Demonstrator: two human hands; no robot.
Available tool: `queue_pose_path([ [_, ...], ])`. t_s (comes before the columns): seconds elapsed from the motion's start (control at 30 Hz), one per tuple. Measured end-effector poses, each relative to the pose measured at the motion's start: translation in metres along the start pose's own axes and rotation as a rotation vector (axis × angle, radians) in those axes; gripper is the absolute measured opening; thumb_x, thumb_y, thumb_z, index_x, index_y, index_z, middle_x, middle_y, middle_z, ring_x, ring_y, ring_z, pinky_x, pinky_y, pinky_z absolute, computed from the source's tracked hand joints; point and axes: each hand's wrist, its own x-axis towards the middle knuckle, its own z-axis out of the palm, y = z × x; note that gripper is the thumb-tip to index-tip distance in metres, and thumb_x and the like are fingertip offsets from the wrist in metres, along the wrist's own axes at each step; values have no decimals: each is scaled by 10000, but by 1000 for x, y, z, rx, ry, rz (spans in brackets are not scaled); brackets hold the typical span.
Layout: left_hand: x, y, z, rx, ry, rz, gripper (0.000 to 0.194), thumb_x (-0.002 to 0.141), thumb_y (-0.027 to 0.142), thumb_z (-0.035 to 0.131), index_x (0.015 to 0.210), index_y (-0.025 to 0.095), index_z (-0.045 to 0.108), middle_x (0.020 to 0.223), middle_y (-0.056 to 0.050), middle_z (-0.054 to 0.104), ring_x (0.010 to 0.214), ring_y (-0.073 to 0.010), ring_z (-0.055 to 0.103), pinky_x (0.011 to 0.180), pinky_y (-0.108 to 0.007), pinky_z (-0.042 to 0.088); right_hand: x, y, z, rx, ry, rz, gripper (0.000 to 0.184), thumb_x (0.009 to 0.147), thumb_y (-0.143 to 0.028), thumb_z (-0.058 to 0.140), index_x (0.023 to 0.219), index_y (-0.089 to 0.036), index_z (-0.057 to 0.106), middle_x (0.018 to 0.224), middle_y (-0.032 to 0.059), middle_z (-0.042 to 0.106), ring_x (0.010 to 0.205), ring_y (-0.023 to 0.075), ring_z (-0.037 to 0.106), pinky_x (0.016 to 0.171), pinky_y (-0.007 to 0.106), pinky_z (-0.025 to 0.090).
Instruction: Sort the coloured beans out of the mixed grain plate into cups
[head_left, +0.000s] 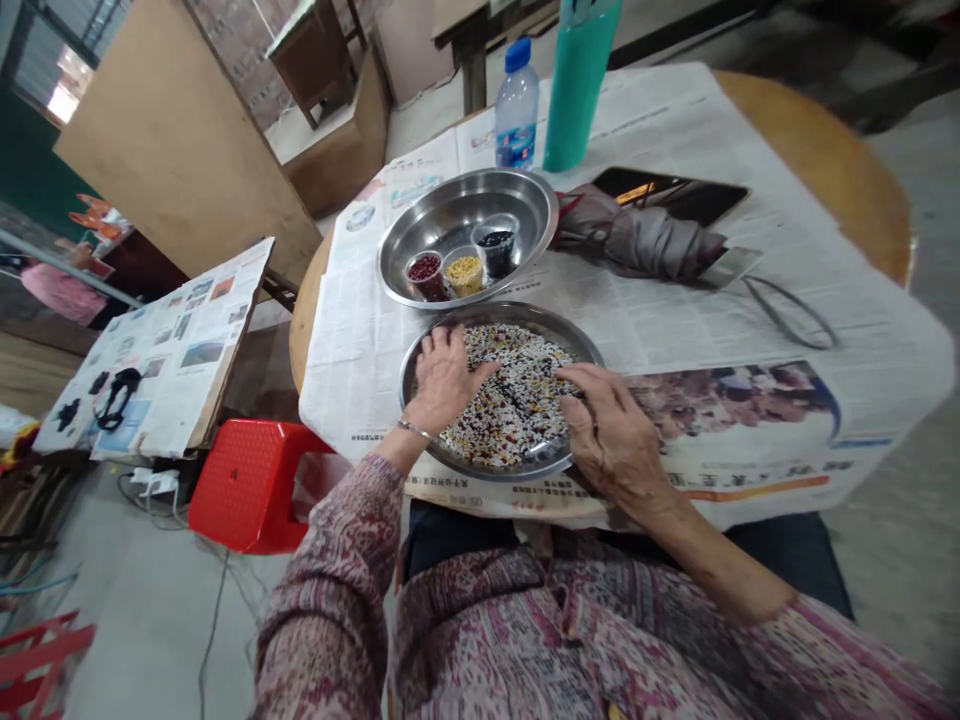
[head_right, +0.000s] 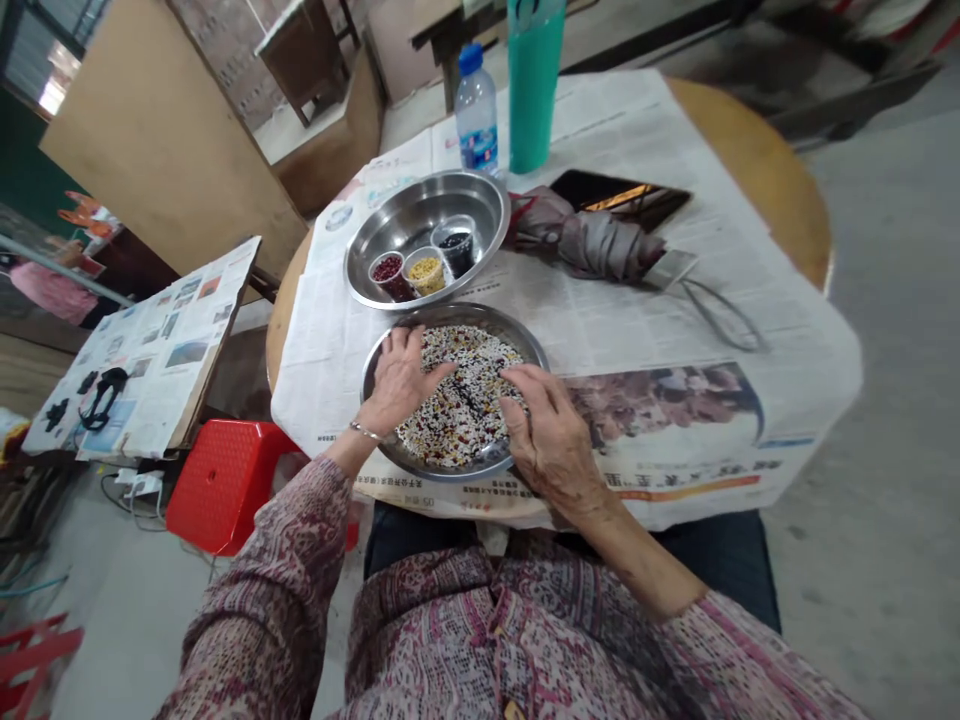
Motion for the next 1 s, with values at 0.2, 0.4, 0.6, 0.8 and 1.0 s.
queue_pose_path([
  [0.2,5,15,3,-235,-137,208,93,984,162,587,1050,174,652,1061,-68,670,1073,-210,639,1033,-400,521,0,-1,0,-13,-4,18,337,1029,-329,452,1327,-253,588,1257,134,673,1209,291,643,1070,536,525],
  [0.4,-47,20,-26,-282,-413,413,161,961,254,655,1121,228,661,1105,-41,649,1014,-193,657,944,-356,566,1,-1,-1,1,-19,33,348,1028,-319,447,1338,-240,584,1278,143,669,1231,299,632,1078,547,516],
  [0.6,-37,37,-20,-131,-217,412,442,892,418,734,1248,205,582,1407,-128,538,1313,-314,506,1103,-491,474,1,-2,-2,16,-20,57,360,1032,-330,419,1342,-255,586,1316,137,644,1260,302,611,1109,566,490],
  [0.8,5,50,4,-75,-163,306,742,813,475,788,1406,160,473,1484,-191,449,1334,-387,464,1107,-568,440,1,-2,-1,12,15,34,356,1036,-333,407,1339,-258,580,1343,143,608,1280,299,594,1116,571,484],
  [1.0,0,48,8,-145,-294,572,150,947,185,586,1065,165,676,1120,-89,651,1116,-237,595,1015,-377,532,0,-1,-2,2,19,33,363,1034,-345,417,1346,-259,582,1351,136,602,1288,301,588,1118,566,482],
])
